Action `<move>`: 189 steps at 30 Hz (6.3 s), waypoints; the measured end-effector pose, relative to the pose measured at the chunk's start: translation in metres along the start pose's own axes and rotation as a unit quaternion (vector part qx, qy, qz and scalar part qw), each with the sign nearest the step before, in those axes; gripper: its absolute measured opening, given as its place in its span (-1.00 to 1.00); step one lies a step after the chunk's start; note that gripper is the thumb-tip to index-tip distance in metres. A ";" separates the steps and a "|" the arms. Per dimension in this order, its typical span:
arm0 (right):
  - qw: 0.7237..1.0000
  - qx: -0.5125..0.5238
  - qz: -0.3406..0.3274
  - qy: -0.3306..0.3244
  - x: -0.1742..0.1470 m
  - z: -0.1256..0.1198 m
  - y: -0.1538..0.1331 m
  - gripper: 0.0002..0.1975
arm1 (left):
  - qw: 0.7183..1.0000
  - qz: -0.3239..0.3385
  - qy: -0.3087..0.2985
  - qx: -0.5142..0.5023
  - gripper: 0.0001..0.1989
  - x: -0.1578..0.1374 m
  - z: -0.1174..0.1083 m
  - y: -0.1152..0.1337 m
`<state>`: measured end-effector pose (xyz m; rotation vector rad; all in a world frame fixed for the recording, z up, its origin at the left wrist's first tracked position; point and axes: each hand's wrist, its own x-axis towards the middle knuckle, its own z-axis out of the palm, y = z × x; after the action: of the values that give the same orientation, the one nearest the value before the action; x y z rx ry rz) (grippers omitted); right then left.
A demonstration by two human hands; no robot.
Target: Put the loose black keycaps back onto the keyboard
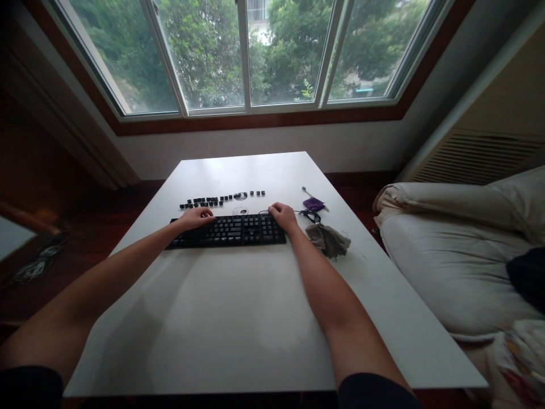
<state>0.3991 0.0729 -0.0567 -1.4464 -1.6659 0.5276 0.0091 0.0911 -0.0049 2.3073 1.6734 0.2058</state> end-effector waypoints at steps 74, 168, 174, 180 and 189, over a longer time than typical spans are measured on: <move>1.000 -0.005 0.004 -0.008 -0.001 -0.001 -0.002 -0.68 | 0.984 0.123 -0.043 0.120 -0.74 -0.013 -0.025 0.014; 1.000 -0.009 -0.001 -0.006 0.001 0.000 0.002 -0.69 | 0.988 0.140 0.001 0.062 -0.79 -0.025 -0.022 -0.010; 1.000 -0.015 0.000 -0.005 0.001 -0.001 0.001 -0.68 | 0.995 0.082 0.045 0.013 -0.60 -0.022 -0.017 -0.020; 1.000 -0.013 -0.003 -0.006 0.000 -0.001 -0.002 -0.68 | 1.000 0.003 0.026 0.009 -0.57 -0.025 -0.005 -0.025; 1.000 -0.013 -0.004 -0.006 0.000 -0.001 0.001 -0.67 | 0.999 -0.014 0.047 0.010 -0.55 -0.024 0.003 -0.028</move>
<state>0.4002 0.0729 -0.0570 -1.4577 -1.6922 0.5139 -0.0234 0.0756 -0.0153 2.3206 1.7597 0.2954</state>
